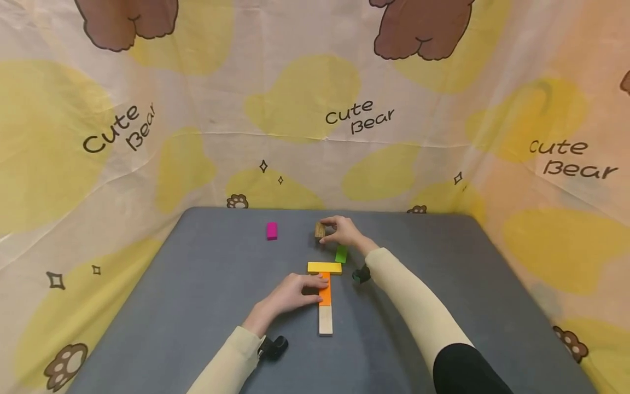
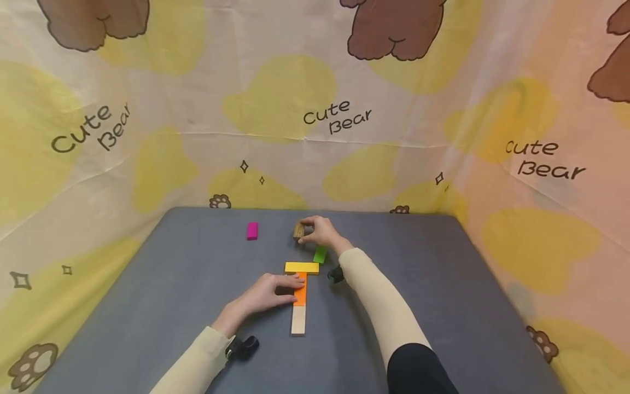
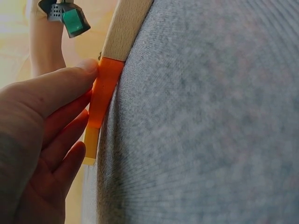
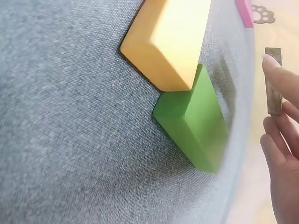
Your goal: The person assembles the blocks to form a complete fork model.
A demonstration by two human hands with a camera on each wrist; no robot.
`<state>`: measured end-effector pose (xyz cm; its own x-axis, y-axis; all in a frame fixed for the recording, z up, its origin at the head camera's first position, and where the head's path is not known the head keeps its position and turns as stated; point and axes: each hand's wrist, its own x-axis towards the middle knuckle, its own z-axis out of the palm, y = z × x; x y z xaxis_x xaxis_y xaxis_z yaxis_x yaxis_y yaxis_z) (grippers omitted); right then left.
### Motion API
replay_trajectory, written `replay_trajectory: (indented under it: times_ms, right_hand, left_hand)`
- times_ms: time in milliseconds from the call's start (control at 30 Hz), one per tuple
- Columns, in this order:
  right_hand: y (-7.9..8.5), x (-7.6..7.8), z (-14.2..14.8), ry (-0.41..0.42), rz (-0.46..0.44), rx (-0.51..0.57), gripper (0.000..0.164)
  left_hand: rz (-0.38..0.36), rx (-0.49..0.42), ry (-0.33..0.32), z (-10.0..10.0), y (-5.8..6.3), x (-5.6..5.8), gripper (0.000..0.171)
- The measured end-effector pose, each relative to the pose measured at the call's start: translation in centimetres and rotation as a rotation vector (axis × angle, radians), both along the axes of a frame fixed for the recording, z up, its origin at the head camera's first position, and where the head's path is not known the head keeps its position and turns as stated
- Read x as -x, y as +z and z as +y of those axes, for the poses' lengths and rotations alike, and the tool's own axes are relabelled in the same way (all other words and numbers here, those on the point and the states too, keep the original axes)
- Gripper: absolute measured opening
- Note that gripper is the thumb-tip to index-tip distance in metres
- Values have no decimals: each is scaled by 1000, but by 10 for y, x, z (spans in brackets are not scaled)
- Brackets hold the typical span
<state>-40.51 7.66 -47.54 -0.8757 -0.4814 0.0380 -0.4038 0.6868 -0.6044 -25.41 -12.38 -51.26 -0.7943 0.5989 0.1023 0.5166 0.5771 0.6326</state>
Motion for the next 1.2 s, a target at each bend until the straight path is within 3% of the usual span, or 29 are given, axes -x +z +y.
replay_trajectory:
  times_ms: [400,600,1200]
  right_hand:
    - [1,-19,13,-2,24,63,65]
    - [0,-28,19,1,63,61,66]
    - [-12,-47,21,3,67,39,67]
  left_hand:
    - [8,6,0,1,-2,-1,36]
    - [17,1,2,1,-1,0,36]
    - [2,6,3,0,0,0,36]
